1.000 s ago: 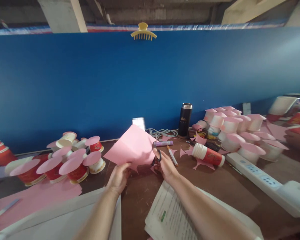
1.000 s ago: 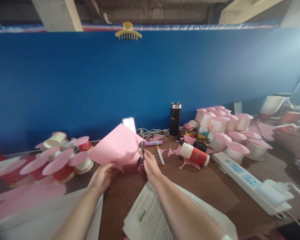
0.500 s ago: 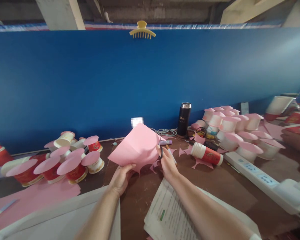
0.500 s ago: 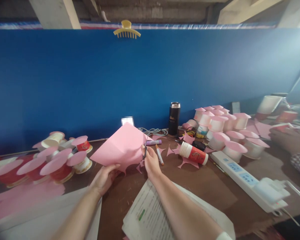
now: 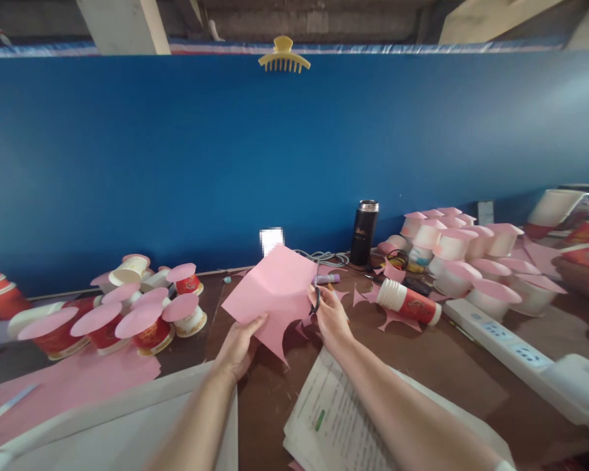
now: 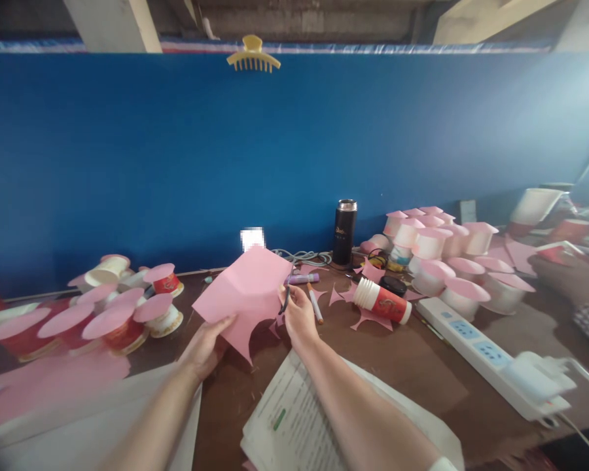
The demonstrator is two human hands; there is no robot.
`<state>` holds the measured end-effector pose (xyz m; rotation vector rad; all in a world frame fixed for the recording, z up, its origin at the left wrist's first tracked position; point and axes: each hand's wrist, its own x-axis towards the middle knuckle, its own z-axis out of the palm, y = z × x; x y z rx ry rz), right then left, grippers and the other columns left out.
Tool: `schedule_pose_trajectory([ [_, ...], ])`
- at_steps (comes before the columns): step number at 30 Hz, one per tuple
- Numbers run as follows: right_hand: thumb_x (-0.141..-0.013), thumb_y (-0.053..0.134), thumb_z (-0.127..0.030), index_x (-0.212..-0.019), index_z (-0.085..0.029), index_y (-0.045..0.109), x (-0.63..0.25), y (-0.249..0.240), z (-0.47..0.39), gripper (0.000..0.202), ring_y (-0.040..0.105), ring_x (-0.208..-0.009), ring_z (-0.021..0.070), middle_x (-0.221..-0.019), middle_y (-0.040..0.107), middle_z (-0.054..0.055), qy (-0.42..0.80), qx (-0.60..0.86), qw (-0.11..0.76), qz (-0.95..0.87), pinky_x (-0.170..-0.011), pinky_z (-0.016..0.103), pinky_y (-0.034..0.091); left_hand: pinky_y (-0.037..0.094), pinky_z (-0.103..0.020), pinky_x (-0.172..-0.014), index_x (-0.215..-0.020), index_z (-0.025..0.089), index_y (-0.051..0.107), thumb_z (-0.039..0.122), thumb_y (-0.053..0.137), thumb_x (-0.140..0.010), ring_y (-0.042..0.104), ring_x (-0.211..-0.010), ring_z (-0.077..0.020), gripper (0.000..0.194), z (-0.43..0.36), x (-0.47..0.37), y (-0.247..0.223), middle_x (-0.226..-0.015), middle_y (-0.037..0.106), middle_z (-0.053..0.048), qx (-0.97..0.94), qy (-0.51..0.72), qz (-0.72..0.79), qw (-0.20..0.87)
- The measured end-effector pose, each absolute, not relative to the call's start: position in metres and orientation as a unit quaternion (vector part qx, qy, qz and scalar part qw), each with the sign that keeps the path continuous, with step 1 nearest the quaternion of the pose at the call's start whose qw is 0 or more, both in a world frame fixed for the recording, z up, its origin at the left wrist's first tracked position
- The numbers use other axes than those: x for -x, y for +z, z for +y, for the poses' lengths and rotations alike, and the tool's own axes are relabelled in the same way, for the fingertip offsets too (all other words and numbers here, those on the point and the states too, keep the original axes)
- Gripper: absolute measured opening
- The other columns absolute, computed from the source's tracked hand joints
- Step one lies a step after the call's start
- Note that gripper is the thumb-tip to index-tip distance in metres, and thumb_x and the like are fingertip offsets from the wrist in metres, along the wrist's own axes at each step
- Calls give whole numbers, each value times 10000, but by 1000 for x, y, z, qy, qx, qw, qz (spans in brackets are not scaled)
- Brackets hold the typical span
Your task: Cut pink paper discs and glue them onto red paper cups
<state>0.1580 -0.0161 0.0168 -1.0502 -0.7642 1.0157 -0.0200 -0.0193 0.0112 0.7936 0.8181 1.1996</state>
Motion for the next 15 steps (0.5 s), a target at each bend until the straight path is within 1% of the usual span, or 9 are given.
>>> schedule_pose_trajectory([
  [5, -696, 674, -549, -858, -173, 629, -157, 16, -18, 412, 403, -433, 59, -598, 533, -40, 449, 490, 661, -349, -406, 195, 303, 533, -336, -811, -1062, 109, 654, 200, 776, -666, 671, -899, -230, 424, -12, 24, 11, -968, 716, -107, -340, 587, 358, 642],
  [8, -720, 649, -565, -829, -179, 599, -157, 15, -19, 405, 430, -442, 58, -624, 566, -26, 475, 487, 639, -357, -395, 176, 297, 534, -332, -820, -1019, 101, 665, 199, 777, -662, 672, -894, -226, 387, -7, 29, 13, -950, 717, -104, -326, 617, 353, 623],
  [10, -716, 656, -565, -813, -178, 577, -156, 15, -21, 406, 416, -424, 49, -618, 573, -26, 504, 481, 617, -366, -377, 165, 267, 530, -319, -831, -1005, 101, 668, 201, 767, -677, 667, -908, -218, 357, -5, 33, 16, -959, 716, -101, -317, 640, 338, 612],
  [12, -704, 673, -553, -807, -174, 572, -154, 16, -24, 406, 417, -419, 47, -606, 577, -25, 547, 474, 569, -391, -363, 156, 231, 525, -290, -834, -1005, 117, 669, 193, 759, -685, 660, -923, -200, 341, -4, 36, 19, -971, 715, -88, -299, 672, 327, 594],
  [15, -702, 686, -528, -819, -170, 589, -149, 17, -32, 389, 499, -479, 71, -624, 606, -8, 605, 456, 470, -454, -360, 141, 233, 524, -253, -827, -1019, 163, 663, 162, 749, -691, 646, -963, -178, 339, -2, 41, 24, -1000, 711, -61, -260, 723, 316, 557],
])
